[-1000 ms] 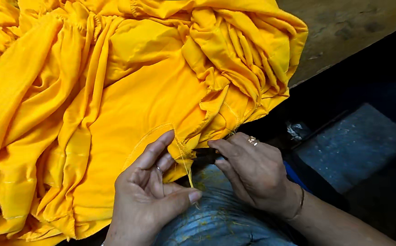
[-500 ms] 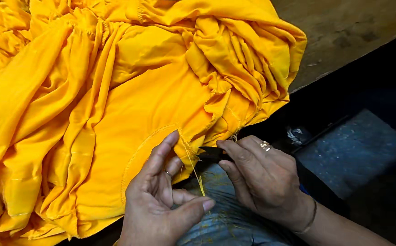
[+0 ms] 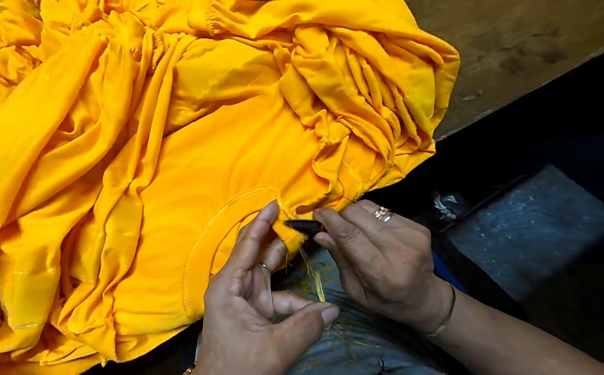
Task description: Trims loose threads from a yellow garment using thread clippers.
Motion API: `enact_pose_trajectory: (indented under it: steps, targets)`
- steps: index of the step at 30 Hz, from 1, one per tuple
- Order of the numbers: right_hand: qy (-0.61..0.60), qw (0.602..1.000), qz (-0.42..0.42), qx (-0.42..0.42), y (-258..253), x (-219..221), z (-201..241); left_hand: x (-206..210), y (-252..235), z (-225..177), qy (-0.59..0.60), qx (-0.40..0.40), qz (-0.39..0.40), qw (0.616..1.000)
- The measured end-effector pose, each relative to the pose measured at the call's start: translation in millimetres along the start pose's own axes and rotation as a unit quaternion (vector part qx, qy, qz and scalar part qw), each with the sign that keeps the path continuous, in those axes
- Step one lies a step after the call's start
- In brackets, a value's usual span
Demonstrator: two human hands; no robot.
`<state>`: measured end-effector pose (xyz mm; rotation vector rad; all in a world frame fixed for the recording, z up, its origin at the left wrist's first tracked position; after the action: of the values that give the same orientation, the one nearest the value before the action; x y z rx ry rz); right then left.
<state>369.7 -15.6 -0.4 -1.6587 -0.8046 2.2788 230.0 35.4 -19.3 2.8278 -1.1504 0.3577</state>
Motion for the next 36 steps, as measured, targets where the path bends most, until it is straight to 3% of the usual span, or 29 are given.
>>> enact_pose_trajectory:
  steps: [3, 5, 8, 10, 17, 20, 22, 28, 33, 36]
  targets:
    - [-0.029, 0.999, 0.014, 0.011, -3.2, 3.8, -5.7, -0.6, 0.5, -0.4, 0.000, -0.002, 0.006, 1.000]
    - [-0.152, 0.987, 0.025, 0.048, -4.0, 6.2, -18.4, -4.9, 0.2, -3.1, -0.016, 0.006, 0.012, 1.000]
    - [-0.410, 0.899, 0.044, 0.146, 0.2, 14.1, -33.9, -14.8, -1.3, -8.7, -0.072, 0.019, 0.020, 0.997]
    - [-0.480, 0.858, 0.055, 0.175, 2.6, 21.6, -32.4, -20.7, -1.3, -10.3, -0.119, 0.018, 0.021, 0.992]
    - [-0.469, 0.870, 0.025, 0.148, -2.4, 34.0, -13.1, -29.6, -5.4, -11.5, -0.165, 0.025, -0.042, 0.985]
    - [-0.424, 0.901, 0.002, 0.090, -8.4, 27.3, -9.9, -32.4, -7.5, -8.4, -0.148, 0.041, -0.080, 0.985]
    - [-0.393, 0.919, 0.004, 0.035, -9.7, 22.1, -4.9, -31.9, -9.8, -7.1, -0.140, 0.051, -0.067, 0.986]
    - [-0.400, 0.911, 0.072, -0.066, 9.2, 15.9, 13.0, -24.0, -16.7, -14.5, -0.188, 0.070, -0.017, 0.979]
    - [-0.449, 0.890, 0.011, 0.081, -0.5, 7.5, -12.0, -23.0, -15.1, -15.1, -0.159, 0.076, -0.045, 0.983]
    - [-0.392, 0.914, -0.023, 0.102, -13.0, 0.3, -16.9, -18.9, -11.6, -17.6, -0.168, 0.091, -0.062, 0.979]
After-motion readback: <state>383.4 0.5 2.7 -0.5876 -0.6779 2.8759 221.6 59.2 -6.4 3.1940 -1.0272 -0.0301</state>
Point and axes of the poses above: each hand's wrist, its own y-axis away from the middle knuckle, its own x-axis out of the palm, z = x × y, the point moved 8 cm from there along -y, towards the middle knuckle, and after that the axes turned 10 degrees about z, right-handed, at the moved point
